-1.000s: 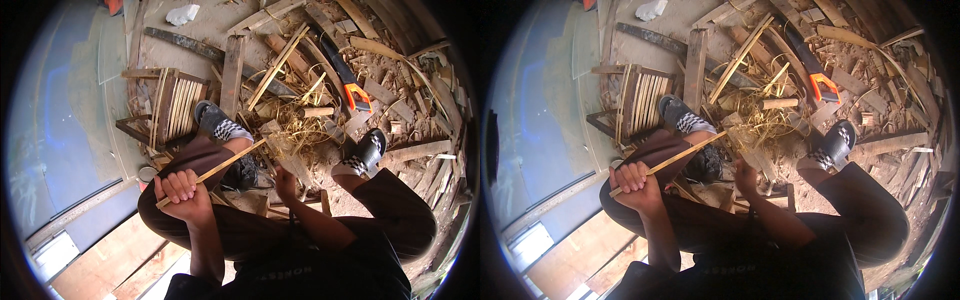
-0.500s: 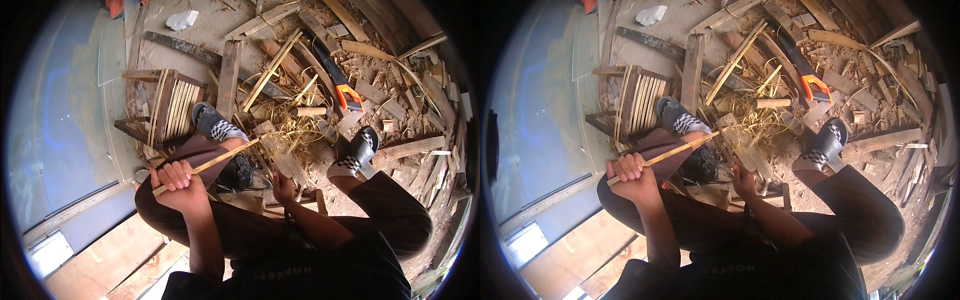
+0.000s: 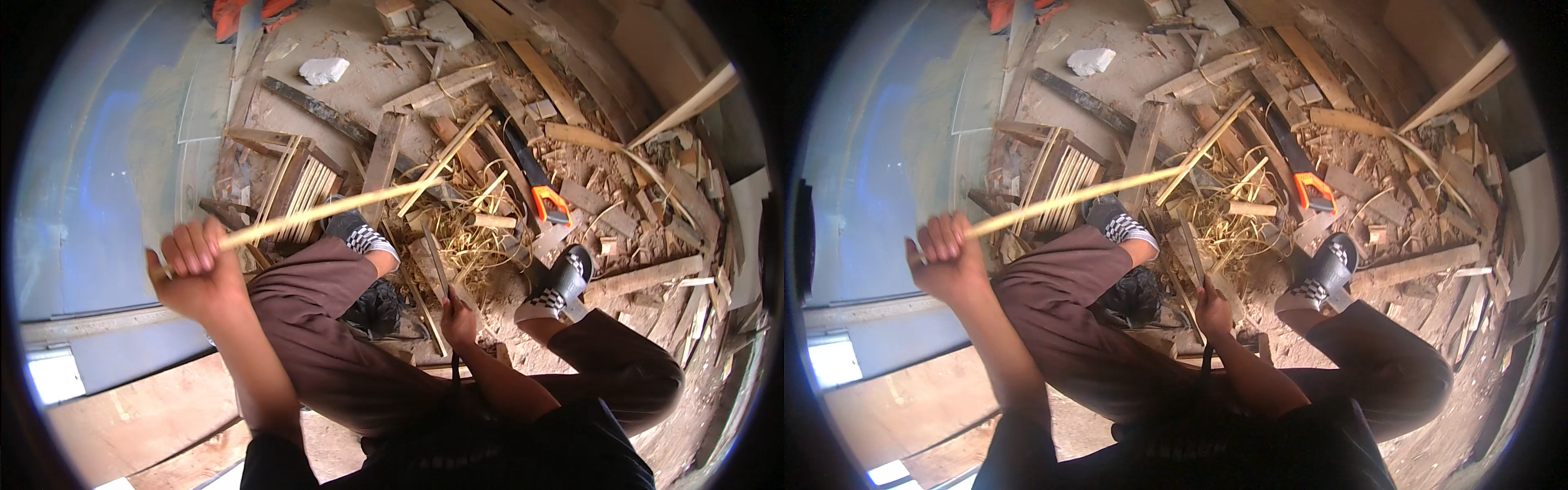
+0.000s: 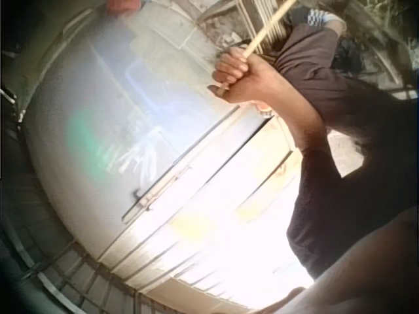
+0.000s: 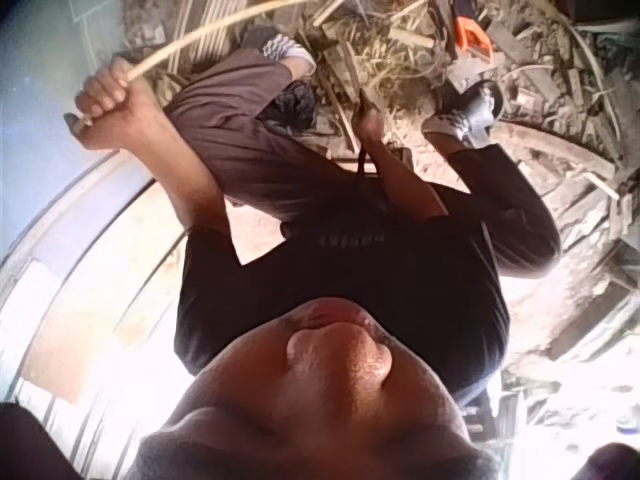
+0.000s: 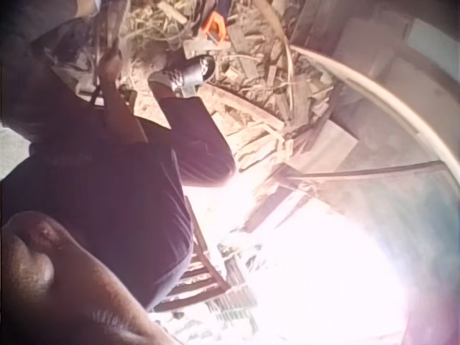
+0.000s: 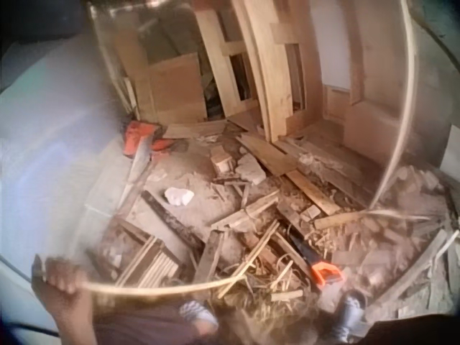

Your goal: The person sits on the floor and uses a knife to shave a thin wooden stick, repeatedly scraping along its length to remove thin strips of wood. The person occasionally lifts the stick to inspect the shaved surface and continues the process until the end of the clip.

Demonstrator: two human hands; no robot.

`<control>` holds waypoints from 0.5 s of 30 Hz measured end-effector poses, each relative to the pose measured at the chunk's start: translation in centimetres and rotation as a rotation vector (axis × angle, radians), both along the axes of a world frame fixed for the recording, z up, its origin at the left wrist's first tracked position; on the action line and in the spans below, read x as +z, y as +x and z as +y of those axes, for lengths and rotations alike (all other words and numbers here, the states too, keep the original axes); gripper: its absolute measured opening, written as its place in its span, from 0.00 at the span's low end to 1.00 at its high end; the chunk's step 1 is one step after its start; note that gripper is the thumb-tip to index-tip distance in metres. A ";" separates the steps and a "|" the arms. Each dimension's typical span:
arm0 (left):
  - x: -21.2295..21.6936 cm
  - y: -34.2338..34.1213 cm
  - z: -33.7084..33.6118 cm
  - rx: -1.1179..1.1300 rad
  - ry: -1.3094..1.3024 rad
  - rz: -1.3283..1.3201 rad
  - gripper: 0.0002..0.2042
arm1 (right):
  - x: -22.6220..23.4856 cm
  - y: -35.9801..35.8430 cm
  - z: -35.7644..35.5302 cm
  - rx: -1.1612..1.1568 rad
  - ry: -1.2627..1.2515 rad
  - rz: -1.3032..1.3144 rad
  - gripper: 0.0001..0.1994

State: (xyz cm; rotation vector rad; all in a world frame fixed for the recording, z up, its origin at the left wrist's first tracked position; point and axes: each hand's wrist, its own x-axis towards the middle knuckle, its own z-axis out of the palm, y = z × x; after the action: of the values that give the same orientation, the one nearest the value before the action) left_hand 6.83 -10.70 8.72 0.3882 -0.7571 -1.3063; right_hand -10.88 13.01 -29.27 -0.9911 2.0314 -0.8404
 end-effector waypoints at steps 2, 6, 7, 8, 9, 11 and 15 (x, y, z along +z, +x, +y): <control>2.1 -0.7 -2.8 -0.064 -0.038 0.043 0.25 | -0.1 -0.2 -0.4 0.029 -0.041 0.089 0.23; 2.6 -3.3 -9.1 -0.303 -0.064 0.088 0.29 | -1.5 -1.6 -0.3 0.167 0.209 0.110 0.35; 2.2 -3.9 -10.4 -0.320 -0.052 0.094 0.30 | -1.6 -2.0 -0.3 0.180 0.257 0.151 0.36; 1.9 -3.8 -11.5 -0.326 -0.042 0.088 0.31 | -0.2 -1.6 -0.7 0.274 0.270 0.409 0.39; 1.6 -3.7 -12.5 -0.337 -0.032 0.084 0.32 | 1.1 -2.3 -1.3 0.381 0.263 0.493 0.38; 1.0 -4.4 -14.0 -0.333 -0.006 0.167 0.33 | 5.5 -6.4 -4.1 0.170 0.070 0.352 0.31; -0.3 -3.3 -15.9 -0.292 0.041 0.320 0.33 | 21.5 -16.4 -9.5 -0.172 -0.233 0.000 0.21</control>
State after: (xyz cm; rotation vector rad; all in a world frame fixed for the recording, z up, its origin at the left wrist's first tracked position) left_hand 3.54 -26.64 8.38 0.0961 -0.5293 -1.6136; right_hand -27.25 3.53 -7.73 -0.9479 2.0736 -1.1902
